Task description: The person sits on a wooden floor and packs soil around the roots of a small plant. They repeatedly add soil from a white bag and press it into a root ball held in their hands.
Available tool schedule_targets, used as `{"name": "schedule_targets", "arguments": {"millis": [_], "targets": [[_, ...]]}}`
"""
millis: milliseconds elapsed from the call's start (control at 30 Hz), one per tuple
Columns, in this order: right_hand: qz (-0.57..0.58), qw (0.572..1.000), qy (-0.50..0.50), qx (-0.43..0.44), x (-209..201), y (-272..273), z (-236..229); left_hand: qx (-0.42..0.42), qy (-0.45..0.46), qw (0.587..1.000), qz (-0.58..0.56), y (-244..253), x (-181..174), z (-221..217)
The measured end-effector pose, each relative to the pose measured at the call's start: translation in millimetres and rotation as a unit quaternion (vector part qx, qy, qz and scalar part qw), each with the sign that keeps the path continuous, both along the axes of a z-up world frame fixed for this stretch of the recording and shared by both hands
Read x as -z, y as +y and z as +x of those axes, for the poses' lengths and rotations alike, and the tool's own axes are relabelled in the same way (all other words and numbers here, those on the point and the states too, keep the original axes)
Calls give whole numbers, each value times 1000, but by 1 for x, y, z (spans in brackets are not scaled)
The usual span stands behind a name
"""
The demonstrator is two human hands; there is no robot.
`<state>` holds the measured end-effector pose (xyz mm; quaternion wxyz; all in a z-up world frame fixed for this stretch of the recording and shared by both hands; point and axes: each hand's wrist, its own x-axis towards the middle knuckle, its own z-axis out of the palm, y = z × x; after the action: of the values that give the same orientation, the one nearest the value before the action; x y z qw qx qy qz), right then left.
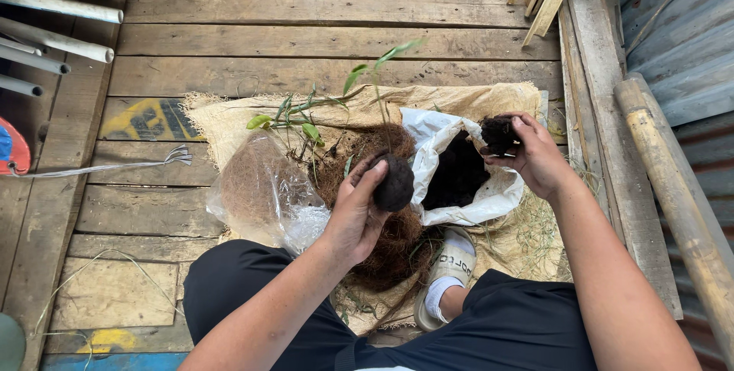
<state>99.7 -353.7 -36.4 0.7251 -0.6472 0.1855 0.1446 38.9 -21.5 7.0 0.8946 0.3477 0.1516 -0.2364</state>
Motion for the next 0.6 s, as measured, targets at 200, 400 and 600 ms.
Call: {"name": "schedule_targets", "arguments": {"millis": [200,400,600], "targets": [[67,997,-47,4,-28,17,-10,-6,79,994,-72,-1,1,-1],[59,994,-92,15,-69,71,-28,-19,-17,1000,-14,-1,5,-2],[-39,979,-200,-15,-83,137,-73,-58,-50,997,-9,-3,0,-6]]}}
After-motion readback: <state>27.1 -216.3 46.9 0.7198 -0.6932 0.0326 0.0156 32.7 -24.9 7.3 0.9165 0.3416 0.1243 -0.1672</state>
